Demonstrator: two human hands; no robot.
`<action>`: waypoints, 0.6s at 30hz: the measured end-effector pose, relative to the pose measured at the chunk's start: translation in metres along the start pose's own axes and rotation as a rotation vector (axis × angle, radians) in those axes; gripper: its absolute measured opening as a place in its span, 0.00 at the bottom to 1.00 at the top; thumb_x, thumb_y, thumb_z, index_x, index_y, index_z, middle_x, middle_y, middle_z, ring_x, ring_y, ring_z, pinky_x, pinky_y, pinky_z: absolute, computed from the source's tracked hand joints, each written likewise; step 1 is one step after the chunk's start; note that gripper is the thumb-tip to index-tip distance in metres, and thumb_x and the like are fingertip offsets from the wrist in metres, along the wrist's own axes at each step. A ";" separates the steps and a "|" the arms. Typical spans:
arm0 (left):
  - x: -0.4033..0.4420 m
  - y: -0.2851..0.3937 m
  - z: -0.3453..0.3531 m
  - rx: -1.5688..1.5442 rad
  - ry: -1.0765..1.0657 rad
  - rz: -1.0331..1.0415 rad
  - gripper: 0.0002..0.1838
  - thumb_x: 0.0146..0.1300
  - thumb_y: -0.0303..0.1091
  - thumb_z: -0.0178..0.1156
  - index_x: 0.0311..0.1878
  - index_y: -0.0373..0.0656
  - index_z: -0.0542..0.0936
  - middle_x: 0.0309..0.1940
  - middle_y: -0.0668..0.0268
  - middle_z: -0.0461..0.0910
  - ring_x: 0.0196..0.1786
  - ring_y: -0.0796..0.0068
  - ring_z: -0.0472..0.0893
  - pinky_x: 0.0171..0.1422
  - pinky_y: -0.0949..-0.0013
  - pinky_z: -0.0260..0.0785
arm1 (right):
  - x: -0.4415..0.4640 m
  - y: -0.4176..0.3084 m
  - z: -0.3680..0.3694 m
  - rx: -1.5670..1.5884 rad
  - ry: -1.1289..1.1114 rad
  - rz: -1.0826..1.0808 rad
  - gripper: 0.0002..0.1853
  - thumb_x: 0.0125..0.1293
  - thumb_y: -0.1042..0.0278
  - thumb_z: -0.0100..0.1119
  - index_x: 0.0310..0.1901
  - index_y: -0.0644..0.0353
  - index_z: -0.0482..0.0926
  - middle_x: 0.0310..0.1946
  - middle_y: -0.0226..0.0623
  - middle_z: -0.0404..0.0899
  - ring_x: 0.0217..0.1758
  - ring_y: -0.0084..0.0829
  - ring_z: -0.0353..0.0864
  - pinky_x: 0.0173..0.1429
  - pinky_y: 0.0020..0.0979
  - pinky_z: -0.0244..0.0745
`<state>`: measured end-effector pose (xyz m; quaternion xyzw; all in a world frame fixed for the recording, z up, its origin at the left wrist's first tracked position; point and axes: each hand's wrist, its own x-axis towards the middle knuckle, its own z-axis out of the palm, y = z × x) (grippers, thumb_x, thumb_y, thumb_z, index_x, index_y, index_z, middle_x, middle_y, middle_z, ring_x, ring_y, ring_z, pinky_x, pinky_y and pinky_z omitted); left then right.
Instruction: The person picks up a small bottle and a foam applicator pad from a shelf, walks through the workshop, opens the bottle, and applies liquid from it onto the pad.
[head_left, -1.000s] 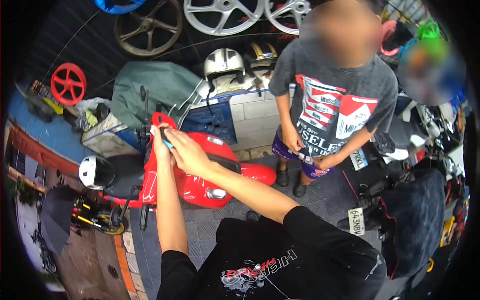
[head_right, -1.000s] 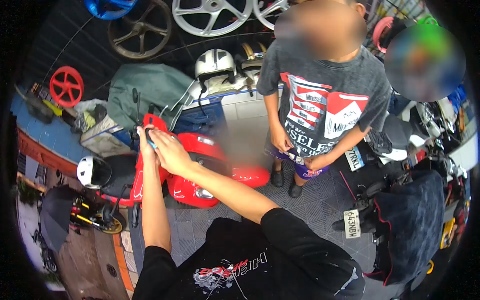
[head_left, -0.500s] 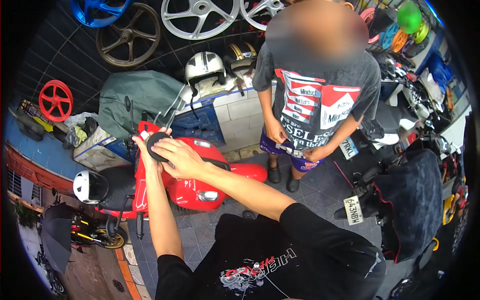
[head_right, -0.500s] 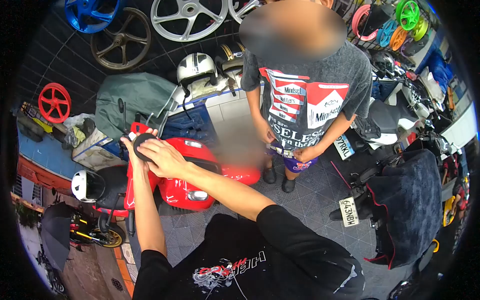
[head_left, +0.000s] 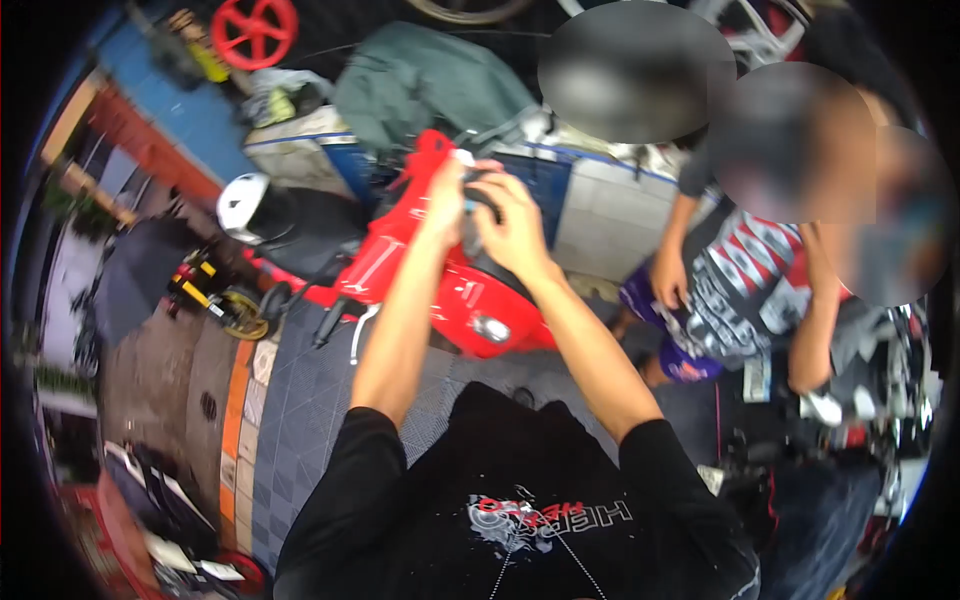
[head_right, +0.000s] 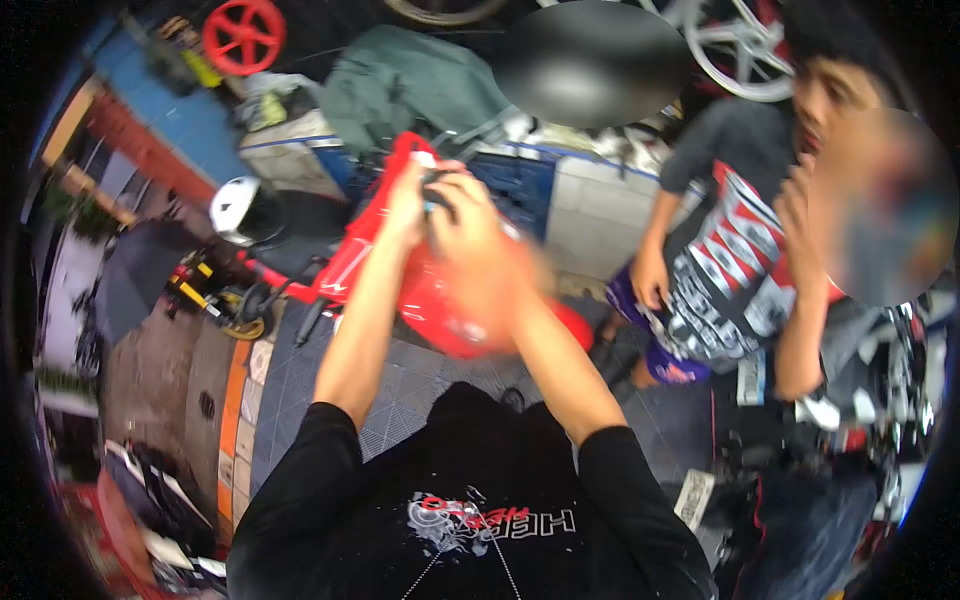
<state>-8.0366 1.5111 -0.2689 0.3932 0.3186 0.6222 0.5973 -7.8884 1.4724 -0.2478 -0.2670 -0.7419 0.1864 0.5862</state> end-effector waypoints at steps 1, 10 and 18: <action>-0.009 0.006 0.010 -0.075 0.022 -0.047 0.32 0.80 0.57 0.39 0.54 0.33 0.78 0.48 0.53 0.85 0.51 0.63 0.85 0.58 0.61 0.78 | 0.003 -0.003 -0.001 0.046 0.016 0.001 0.14 0.61 0.79 0.60 0.49 0.65 0.83 0.50 0.47 0.81 0.57 0.46 0.82 0.62 0.37 0.75; -0.246 -0.037 0.041 -0.567 0.300 -0.186 0.23 0.70 0.43 0.63 0.62 0.45 0.69 0.58 0.48 0.78 0.61 0.49 0.80 0.66 0.47 0.75 | -0.166 -0.071 -0.030 0.151 -0.493 -0.096 0.29 0.56 0.67 0.67 0.62 0.64 0.78 0.63 0.51 0.76 0.71 0.50 0.70 0.75 0.51 0.59; -0.332 -0.084 -0.002 -0.492 0.682 -0.310 0.16 0.64 0.37 0.61 0.52 0.40 0.75 0.41 0.62 0.80 0.36 0.69 0.82 0.42 0.67 0.79 | -0.192 -0.075 -0.018 0.336 -0.924 -0.032 0.29 0.58 0.58 0.69 0.61 0.59 0.79 0.64 0.45 0.77 0.73 0.44 0.70 0.76 0.52 0.58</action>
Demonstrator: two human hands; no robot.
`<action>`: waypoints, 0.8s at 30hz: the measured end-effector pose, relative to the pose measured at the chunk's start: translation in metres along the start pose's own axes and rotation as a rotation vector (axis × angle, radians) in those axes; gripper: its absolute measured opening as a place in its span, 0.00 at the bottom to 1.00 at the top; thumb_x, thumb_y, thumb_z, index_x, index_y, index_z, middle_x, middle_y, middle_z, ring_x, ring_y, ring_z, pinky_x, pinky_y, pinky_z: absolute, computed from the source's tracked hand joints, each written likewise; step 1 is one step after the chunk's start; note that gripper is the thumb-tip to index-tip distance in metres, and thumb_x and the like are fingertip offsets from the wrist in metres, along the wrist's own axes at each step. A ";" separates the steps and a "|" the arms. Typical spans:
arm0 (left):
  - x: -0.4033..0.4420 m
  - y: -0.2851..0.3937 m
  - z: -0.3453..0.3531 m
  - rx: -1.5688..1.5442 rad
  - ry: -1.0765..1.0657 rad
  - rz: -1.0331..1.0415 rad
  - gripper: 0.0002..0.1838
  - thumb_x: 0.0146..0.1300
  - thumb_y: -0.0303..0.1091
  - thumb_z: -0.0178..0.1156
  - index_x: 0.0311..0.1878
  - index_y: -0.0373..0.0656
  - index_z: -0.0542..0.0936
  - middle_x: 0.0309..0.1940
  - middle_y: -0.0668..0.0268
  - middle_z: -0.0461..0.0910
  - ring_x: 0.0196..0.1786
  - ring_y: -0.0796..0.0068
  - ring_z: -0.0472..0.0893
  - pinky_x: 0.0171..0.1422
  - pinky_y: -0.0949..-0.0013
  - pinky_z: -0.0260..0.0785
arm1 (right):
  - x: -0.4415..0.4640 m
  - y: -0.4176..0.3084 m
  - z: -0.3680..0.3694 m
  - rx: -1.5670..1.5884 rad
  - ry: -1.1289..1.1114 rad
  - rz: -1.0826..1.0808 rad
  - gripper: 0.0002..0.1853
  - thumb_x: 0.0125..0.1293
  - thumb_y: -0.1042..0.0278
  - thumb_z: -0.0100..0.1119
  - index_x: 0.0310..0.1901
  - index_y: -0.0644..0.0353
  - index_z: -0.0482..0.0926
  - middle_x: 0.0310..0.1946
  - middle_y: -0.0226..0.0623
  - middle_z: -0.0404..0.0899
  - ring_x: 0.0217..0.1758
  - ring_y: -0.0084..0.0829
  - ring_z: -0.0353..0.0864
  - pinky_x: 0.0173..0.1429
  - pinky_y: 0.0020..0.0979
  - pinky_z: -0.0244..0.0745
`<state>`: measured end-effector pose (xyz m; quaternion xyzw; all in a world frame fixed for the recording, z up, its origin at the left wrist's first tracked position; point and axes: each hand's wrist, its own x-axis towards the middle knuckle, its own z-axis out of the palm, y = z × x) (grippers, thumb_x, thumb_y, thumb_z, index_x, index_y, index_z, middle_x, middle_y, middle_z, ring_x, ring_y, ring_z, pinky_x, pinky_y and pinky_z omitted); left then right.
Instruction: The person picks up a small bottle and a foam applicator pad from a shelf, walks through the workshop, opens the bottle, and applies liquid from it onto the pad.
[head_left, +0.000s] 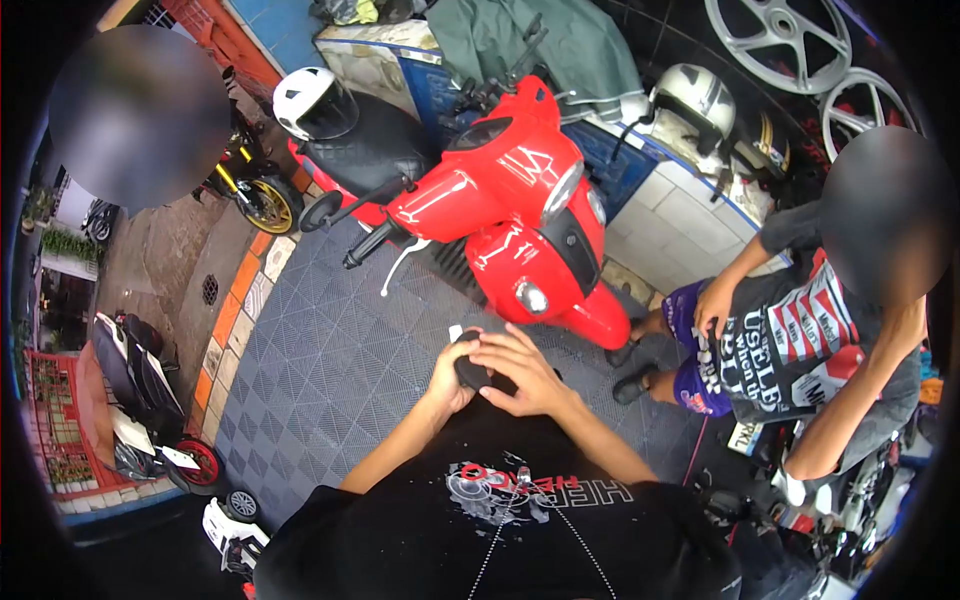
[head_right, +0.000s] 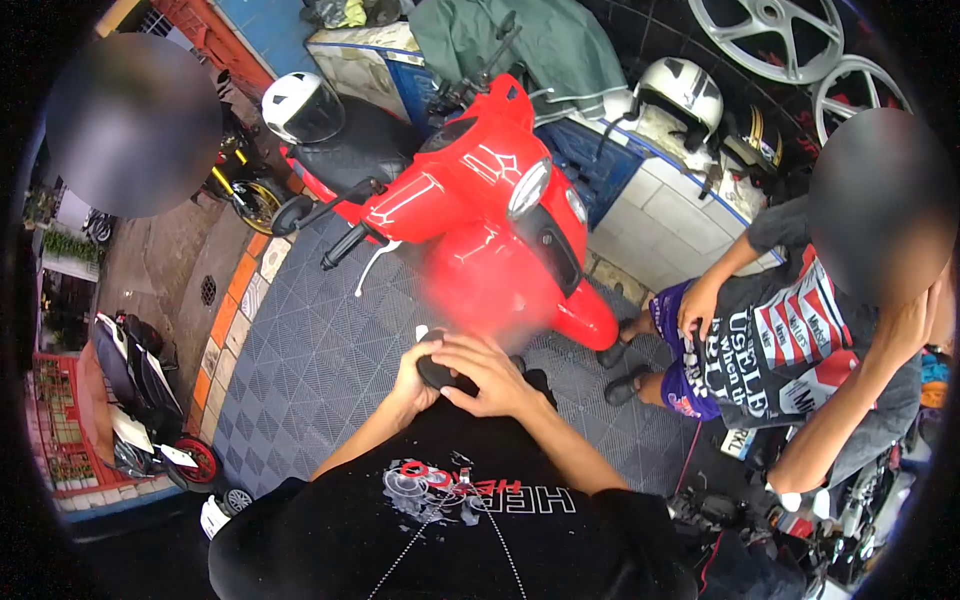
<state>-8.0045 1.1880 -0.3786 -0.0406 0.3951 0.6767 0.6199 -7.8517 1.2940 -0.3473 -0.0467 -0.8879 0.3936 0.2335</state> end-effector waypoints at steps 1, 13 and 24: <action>0.004 0.007 0.004 0.024 -0.010 0.003 0.17 0.64 0.41 0.61 0.51 0.41 0.76 0.39 0.62 0.80 0.37 0.70 0.82 0.41 0.66 0.79 | 0.010 -0.003 -0.007 -0.009 0.043 -0.046 0.29 0.56 0.59 0.72 0.59 0.60 0.78 0.63 0.45 0.76 0.71 0.46 0.71 0.71 0.49 0.64; 0.031 0.062 0.039 0.597 -0.425 0.142 0.29 0.53 0.26 0.61 0.62 0.39 0.73 0.51 0.63 0.78 0.53 0.71 0.79 0.57 0.68 0.73 | 0.044 -0.022 -0.017 -0.115 0.238 0.138 0.56 0.41 0.54 0.83 0.73 0.59 0.62 0.73 0.54 0.59 0.75 0.57 0.61 0.76 0.52 0.59; 0.048 0.082 -0.006 0.501 -0.685 -0.448 0.36 0.48 0.26 0.58 0.66 0.38 0.68 0.55 0.59 0.75 0.59 0.63 0.79 0.63 0.61 0.76 | 0.046 -0.073 0.048 -0.352 0.501 0.436 0.52 0.39 0.59 0.76 0.70 0.63 0.64 0.67 0.53 0.66 0.73 0.54 0.65 0.77 0.52 0.59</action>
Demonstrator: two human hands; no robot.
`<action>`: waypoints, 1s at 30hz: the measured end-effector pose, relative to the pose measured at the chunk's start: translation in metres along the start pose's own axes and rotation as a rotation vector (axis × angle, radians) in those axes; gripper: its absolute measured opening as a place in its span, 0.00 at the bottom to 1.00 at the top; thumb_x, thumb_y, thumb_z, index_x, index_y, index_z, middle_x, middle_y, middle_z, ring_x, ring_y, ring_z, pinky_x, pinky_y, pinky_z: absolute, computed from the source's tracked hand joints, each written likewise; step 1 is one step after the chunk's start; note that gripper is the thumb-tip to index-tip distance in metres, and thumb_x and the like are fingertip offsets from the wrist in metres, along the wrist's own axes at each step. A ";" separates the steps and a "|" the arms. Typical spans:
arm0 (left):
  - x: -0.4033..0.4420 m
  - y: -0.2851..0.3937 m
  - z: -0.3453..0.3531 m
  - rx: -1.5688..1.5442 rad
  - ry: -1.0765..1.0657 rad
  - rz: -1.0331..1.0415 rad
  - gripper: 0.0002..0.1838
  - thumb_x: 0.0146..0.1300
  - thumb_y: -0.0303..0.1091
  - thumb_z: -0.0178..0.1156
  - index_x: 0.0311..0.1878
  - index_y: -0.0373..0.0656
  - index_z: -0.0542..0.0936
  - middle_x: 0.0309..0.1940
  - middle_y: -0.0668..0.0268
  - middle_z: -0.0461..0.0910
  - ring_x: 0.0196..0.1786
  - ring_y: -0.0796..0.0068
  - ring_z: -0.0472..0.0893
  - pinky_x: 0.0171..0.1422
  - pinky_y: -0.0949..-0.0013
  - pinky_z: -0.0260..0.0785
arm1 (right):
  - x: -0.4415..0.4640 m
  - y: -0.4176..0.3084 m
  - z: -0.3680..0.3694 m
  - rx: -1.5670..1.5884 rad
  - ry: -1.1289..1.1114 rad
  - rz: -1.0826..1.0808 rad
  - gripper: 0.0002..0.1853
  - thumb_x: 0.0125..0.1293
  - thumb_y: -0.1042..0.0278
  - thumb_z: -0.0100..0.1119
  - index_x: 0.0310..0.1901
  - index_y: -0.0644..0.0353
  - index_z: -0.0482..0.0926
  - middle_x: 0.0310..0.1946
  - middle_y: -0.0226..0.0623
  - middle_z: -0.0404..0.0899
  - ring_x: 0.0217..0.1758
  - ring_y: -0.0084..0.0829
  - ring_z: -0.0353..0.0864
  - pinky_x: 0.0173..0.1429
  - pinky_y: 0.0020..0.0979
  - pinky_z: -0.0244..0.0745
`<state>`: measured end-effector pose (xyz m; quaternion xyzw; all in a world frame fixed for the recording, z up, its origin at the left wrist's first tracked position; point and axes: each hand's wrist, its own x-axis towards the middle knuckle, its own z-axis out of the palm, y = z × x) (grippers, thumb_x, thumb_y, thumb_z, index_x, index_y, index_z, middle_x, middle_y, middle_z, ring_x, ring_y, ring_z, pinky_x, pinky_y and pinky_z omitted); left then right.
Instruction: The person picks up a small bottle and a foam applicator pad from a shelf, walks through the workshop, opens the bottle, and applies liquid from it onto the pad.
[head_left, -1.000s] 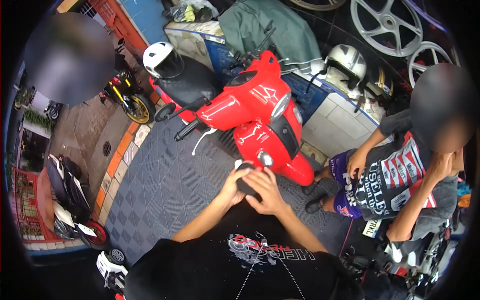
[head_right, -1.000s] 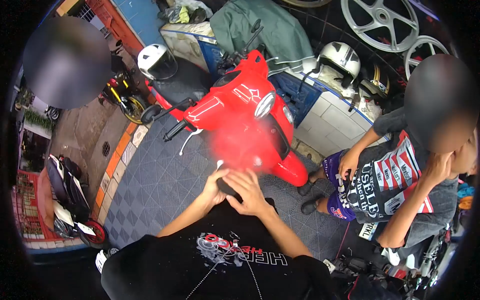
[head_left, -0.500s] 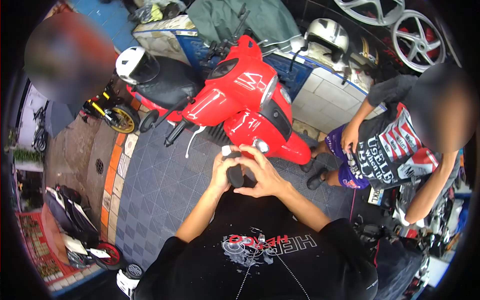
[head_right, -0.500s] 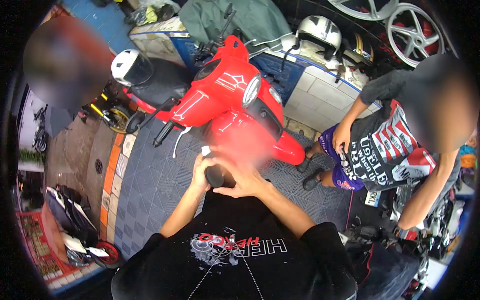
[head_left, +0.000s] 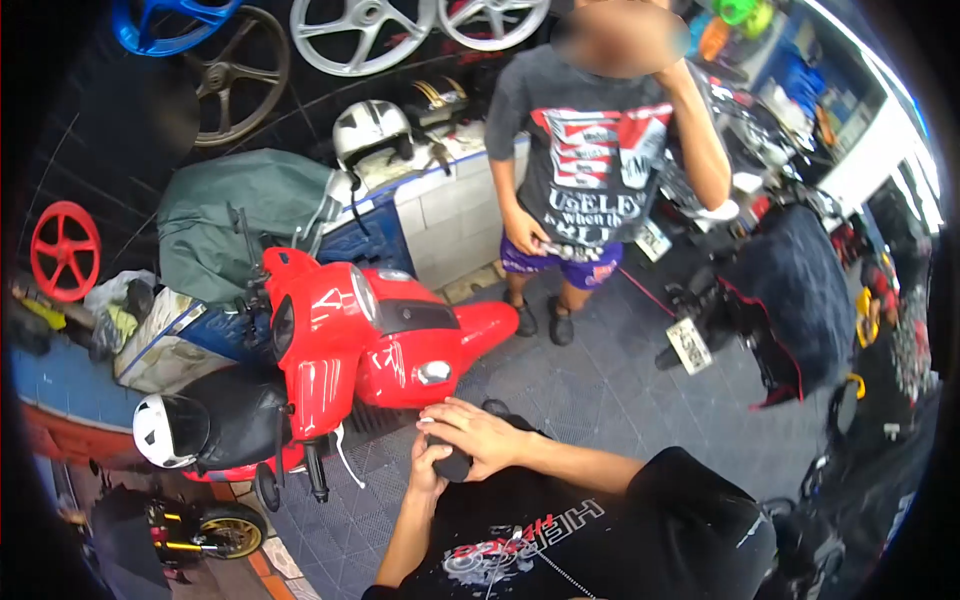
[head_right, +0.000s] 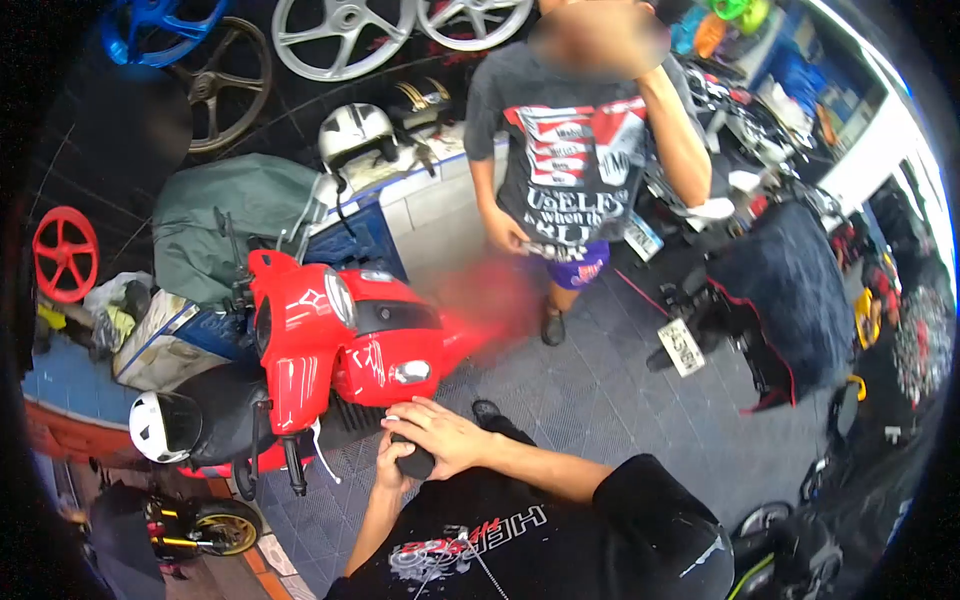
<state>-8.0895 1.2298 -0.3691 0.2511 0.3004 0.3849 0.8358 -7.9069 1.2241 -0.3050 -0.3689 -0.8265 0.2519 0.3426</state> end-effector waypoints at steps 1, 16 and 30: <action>-0.006 0.002 0.001 0.002 -0.016 -0.014 0.36 0.48 0.26 0.58 0.66 0.38 0.68 0.55 0.59 0.75 0.59 0.63 0.79 0.63 0.61 0.76 | -0.006 -0.009 0.004 -0.029 -0.011 0.041 0.52 0.40 0.59 0.76 0.70 0.63 0.64 0.68 0.53 0.66 0.73 0.54 0.65 0.78 0.52 0.58; -0.018 -0.006 0.015 -0.038 -0.154 -0.234 0.32 0.54 0.29 0.57 0.65 0.39 0.70 0.54 0.58 0.78 0.55 0.65 0.82 0.58 0.62 0.79 | -0.044 -0.049 0.028 -0.164 0.070 0.285 0.48 0.47 0.59 0.73 0.72 0.61 0.64 0.76 0.49 0.58 0.82 0.52 0.53 0.79 0.57 0.51; -0.034 -0.024 0.005 -0.373 -0.057 0.238 0.36 0.71 0.40 0.62 0.77 0.43 0.60 0.69 0.52 0.71 0.68 0.50 0.75 0.69 0.43 0.72 | 0.015 -0.005 -0.017 0.670 0.051 0.045 0.31 0.58 0.75 0.58 0.66 0.64 0.70 0.67 0.47 0.72 0.76 0.50 0.65 0.79 0.52 0.53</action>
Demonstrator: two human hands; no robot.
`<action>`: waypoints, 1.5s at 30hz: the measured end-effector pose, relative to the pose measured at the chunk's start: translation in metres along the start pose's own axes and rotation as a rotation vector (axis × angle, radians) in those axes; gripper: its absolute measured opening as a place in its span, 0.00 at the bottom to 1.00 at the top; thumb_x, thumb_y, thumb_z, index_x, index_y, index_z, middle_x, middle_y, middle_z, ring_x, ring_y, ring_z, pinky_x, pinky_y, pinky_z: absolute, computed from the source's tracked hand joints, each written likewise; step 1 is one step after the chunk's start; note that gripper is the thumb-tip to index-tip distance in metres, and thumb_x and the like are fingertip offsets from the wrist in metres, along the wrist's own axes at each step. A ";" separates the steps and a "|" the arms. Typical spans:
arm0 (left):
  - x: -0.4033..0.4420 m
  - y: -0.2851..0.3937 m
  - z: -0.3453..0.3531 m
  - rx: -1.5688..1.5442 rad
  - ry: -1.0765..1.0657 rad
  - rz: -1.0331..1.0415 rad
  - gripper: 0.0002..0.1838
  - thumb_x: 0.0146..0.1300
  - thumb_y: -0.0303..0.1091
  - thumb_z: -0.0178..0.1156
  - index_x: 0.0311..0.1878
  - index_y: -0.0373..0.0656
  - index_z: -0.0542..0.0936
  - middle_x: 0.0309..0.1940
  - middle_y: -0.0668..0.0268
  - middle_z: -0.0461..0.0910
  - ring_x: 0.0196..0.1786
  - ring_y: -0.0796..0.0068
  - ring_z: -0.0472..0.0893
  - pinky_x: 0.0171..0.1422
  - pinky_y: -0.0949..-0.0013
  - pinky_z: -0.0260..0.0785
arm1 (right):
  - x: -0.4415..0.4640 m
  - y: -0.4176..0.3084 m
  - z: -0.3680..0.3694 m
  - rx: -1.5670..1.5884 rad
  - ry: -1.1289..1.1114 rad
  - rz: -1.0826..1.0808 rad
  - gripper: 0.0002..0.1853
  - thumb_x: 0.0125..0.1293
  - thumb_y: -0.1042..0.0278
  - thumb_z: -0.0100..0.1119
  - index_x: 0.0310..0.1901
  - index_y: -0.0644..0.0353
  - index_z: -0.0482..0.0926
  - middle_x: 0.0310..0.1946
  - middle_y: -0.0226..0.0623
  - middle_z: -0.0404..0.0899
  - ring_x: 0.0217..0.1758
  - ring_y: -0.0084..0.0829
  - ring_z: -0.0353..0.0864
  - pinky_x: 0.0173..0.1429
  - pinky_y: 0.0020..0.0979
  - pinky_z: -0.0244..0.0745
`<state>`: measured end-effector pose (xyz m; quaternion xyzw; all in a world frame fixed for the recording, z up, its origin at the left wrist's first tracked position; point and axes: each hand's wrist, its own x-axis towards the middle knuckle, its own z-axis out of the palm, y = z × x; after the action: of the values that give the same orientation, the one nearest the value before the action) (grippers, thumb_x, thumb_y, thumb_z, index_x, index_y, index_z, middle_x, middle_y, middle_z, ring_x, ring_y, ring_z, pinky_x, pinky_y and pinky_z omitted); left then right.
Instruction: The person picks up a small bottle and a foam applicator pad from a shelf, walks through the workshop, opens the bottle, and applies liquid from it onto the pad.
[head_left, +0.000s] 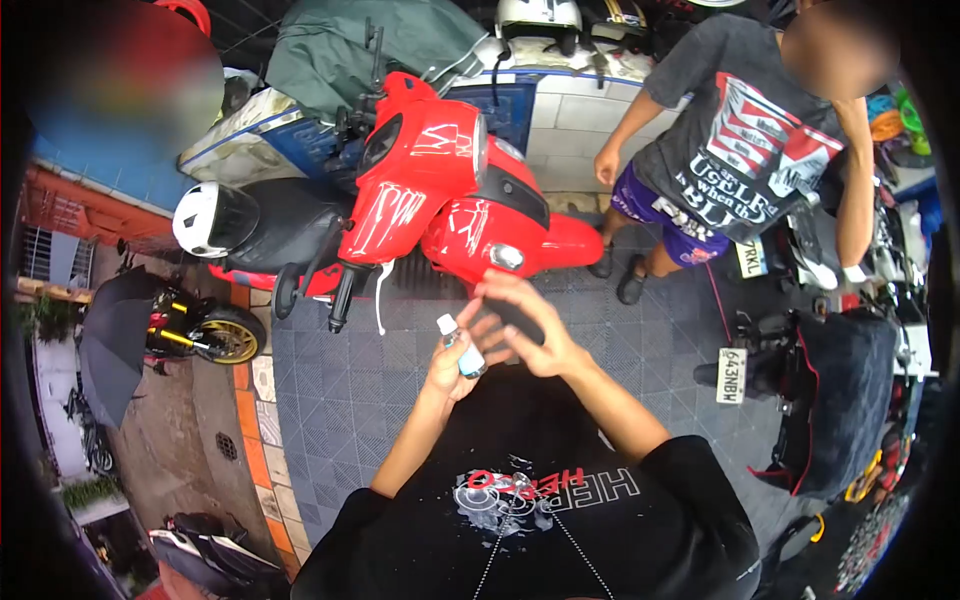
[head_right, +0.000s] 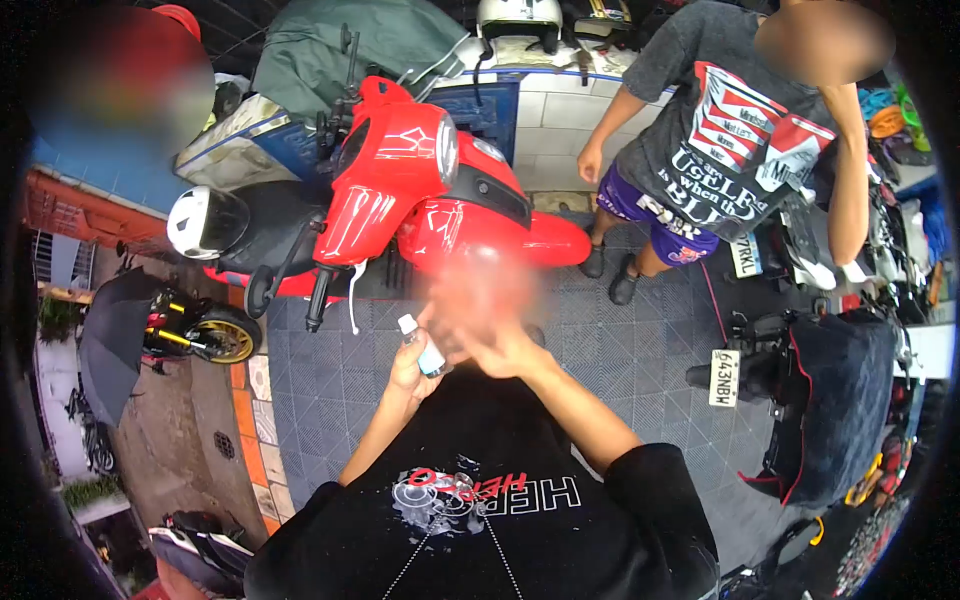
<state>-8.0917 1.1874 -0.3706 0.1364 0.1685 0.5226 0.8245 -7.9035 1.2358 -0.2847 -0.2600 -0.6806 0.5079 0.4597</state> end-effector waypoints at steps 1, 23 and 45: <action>0.005 0.001 0.007 0.007 0.007 0.011 0.36 0.71 0.40 0.62 0.77 0.43 0.60 0.69 0.52 0.71 0.68 0.50 0.75 0.69 0.43 0.72 | 0.007 -0.007 -0.005 0.067 0.053 0.029 0.29 0.61 0.75 0.56 0.67 0.65 0.70 0.67 0.48 0.72 0.76 0.49 0.64 0.79 0.50 0.54; -0.005 0.009 0.024 1.704 0.345 0.294 0.08 0.46 0.29 0.64 0.32 0.41 0.84 0.28 0.56 0.85 0.32 0.60 0.87 0.39 0.62 0.77 | 0.123 0.096 0.003 -0.471 -0.266 -0.316 0.21 0.62 0.55 0.64 0.48 0.65 0.85 0.78 0.51 0.55 0.82 0.51 0.50 0.82 0.52 0.49; -0.031 0.133 -0.026 1.742 0.177 0.549 0.06 0.42 0.32 0.65 0.26 0.46 0.80 0.30 0.68 0.86 0.43 0.68 0.84 0.78 0.52 0.47 | 0.123 0.121 0.069 -0.585 -0.335 -0.339 0.23 0.58 0.54 0.66 0.50 0.61 0.85 0.79 0.45 0.56 0.84 0.49 0.46 0.82 0.62 0.37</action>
<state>-8.2235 1.2163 -0.3364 0.7045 0.5272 0.3970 0.2610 -8.0336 1.3480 -0.3572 -0.1772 -0.8960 0.2442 0.3259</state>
